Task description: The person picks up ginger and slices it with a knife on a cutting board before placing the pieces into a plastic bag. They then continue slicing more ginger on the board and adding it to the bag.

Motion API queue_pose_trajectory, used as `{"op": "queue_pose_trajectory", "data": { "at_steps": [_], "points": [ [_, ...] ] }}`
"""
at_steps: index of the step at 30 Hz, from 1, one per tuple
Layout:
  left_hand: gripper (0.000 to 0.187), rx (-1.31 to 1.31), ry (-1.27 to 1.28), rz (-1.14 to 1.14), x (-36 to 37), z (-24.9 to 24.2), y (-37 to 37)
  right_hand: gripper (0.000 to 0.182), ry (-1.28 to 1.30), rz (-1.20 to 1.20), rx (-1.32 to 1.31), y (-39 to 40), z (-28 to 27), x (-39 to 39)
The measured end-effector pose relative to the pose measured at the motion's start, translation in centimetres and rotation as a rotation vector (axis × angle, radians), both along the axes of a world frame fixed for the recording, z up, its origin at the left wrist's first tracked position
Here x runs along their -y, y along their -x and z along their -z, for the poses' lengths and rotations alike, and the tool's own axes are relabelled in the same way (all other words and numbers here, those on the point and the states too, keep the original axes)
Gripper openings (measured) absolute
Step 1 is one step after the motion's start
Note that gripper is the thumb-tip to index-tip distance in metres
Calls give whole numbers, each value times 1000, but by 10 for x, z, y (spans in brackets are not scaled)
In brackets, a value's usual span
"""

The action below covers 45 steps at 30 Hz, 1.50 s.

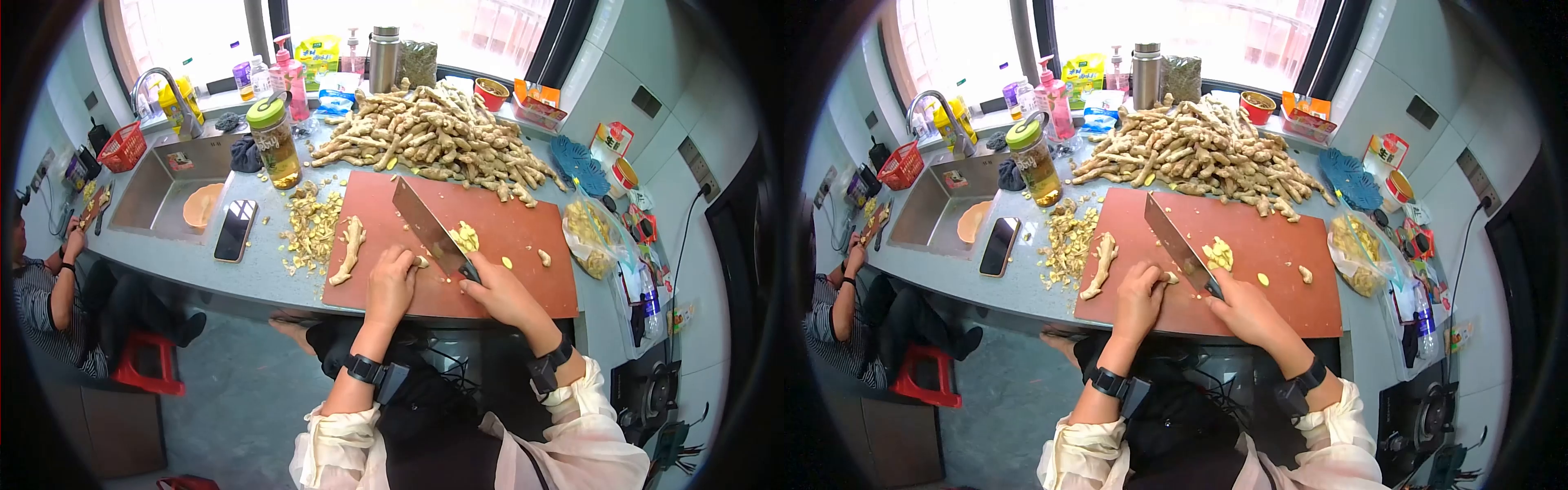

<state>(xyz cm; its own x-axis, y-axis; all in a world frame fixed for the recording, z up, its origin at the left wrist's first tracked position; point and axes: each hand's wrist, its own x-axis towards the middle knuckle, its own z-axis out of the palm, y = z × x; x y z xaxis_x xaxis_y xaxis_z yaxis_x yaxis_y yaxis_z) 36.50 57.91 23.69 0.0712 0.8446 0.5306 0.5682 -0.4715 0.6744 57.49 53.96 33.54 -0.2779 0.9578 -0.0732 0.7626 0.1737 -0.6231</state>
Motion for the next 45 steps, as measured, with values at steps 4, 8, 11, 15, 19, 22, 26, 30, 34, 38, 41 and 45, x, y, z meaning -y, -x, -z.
{"op": "queue_pose_trajectory", "data": {
  "at_steps": [4,8,11,15,19,22,26,30,34,38,41,45],
  "points": [
    [8,3,-11,-8,1,1,-1,43,174,40,-39,-3,-21,12],
    [8,15,15,-12,1,-1,-1,48,168,-11,-25,-3,-24,13],
    [8,28,14,-10,1,0,-1,47,159,-33,-1,-1,-25,14],
    [9,22,31,-11,2,0,-1,40,173,-35,30,1,-26,13],
    [9,29,11,-3,0,0,-1,37,154,-31,17,0,-23,13],
    [10,16,27,0,0,-1,0,51,57,-73,72,-3,-9,12],
    [10,16,16,-5,0,-1,-1,35,-11,-97,275,12,-22,14],
    [10,22,32,4,0,-2,-1,25,37,-62,333,29,-20,4],
    [9,24,17,-8,0,-2,-1,25,-30,-78,276,35,-9,-6],
    [9,53,16,-9,0,-2,-2,29,23,-77,304,22,-13,3],
    [9,47,17,-8,0,-2,-1,34,104,-67,348,17,-22,17],
    [10,39,6,5,0,-2,-1,33,142,-44,343,24,-27,15]
  ]
}}
